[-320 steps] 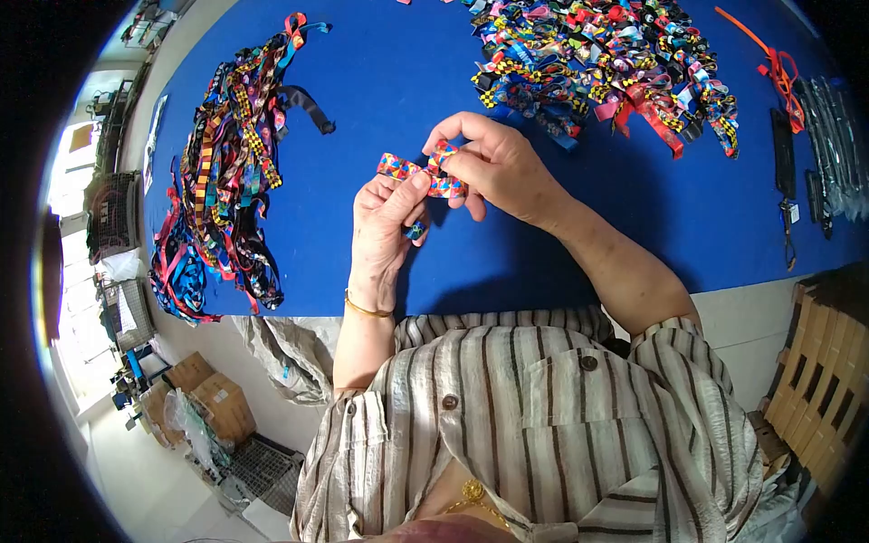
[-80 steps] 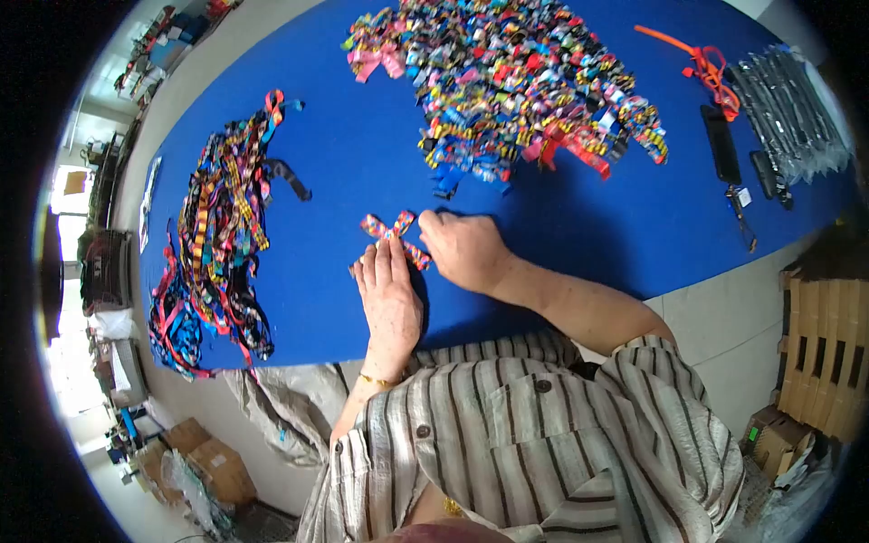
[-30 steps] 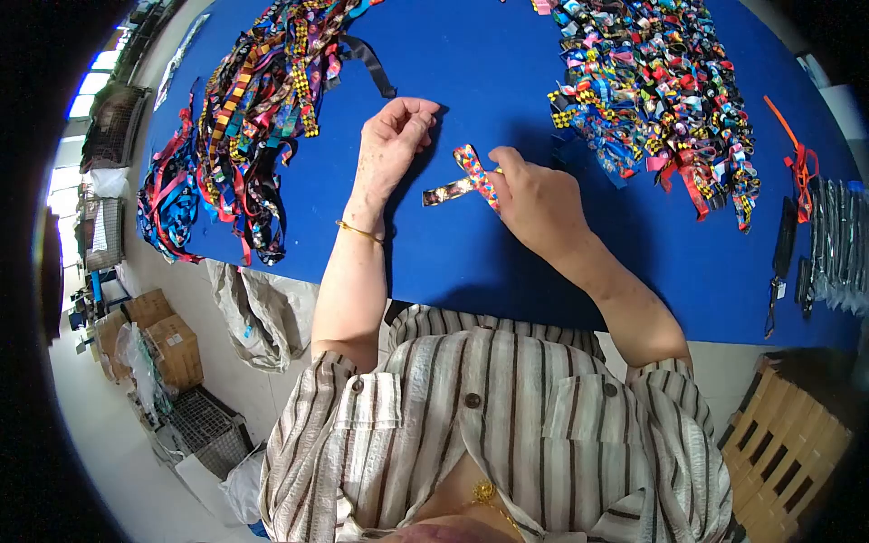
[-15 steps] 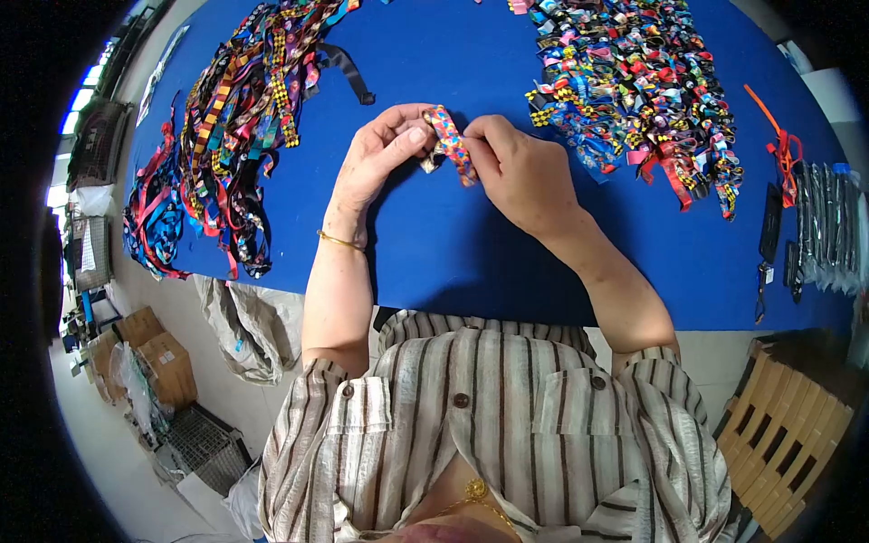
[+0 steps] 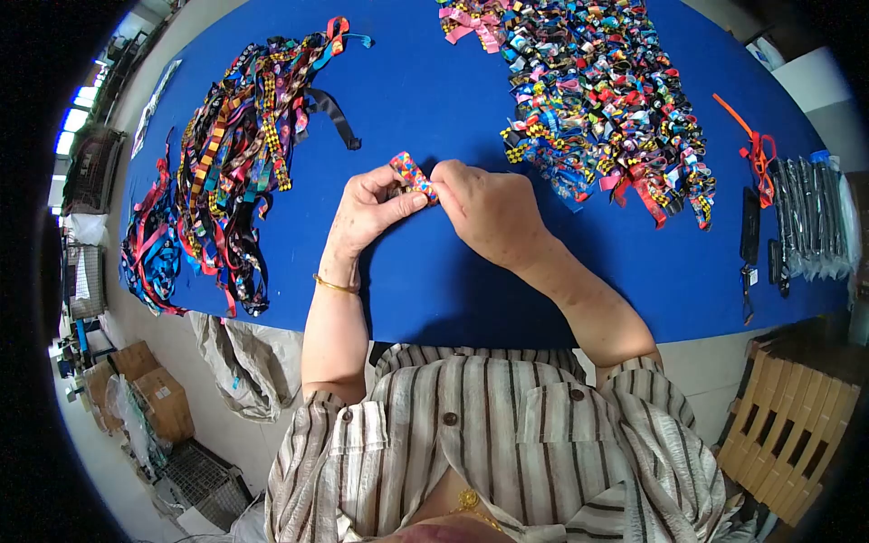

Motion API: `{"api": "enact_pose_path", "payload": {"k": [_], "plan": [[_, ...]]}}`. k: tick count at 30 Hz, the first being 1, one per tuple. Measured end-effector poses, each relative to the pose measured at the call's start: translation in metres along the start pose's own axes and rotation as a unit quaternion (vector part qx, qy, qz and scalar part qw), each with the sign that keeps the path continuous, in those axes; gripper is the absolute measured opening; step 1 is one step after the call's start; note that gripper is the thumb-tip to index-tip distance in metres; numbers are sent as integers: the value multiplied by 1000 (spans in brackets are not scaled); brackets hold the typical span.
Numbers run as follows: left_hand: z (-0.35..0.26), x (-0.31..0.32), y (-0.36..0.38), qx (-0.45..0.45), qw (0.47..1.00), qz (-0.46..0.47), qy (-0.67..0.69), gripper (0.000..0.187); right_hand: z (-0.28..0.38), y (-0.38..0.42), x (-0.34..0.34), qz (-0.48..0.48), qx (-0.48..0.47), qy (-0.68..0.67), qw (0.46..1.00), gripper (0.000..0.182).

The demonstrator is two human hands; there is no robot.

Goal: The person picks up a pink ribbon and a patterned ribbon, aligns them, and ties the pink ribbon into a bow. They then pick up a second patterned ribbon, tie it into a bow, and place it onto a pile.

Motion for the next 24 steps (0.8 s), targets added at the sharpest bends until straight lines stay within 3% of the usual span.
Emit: {"api": "enact_pose_path", "payload": {"k": [1, 2, 5, 10, 13, 19, 21, 24], "plan": [[0, 3, 1, -31, 999, -1, 28, 19, 0, -1, 0, 2, 2, -3, 1000, 9], [1, 6, 0, 6, 999, -11, 51, 17, -1, -2, -1, -5, 17, -25, 1000, 11], [14, -4, -2, -8, 998, -50, -31, 13, -3, -4, -8, -34, 64, -84, 994, 19], [14, 7, -4, 23, 996, -57, 70, 17, -15, -3, -7, -88, 106, -234, 962, 21], [11, 12, -5, 36, 994, -53, 84, 15, -29, 6, 17, -3, 205, -340, 918, 12], [21, 5, -6, -10, 998, -57, -12, 11, -22, 2, 13, -8, 164, -213, 963, 9], [20, 6, -5, -1, 999, -49, -20, 14, -36, 7, 25, 26, 219, -340, 914, 11], [11, 16, -6, 35, 990, -1, 138, 13, -40, 11, 33, 46, 261, -451, 852, 15]]}}
Point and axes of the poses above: each hand's wrist, its own y-axis away from the middle knuckle, its own x-axis out of the palm, z = x × y, the point moved 6 cm from there along -y, towards the middle knuckle, and after that the axes turned 4 degrees about z, right-handed, at the moved point
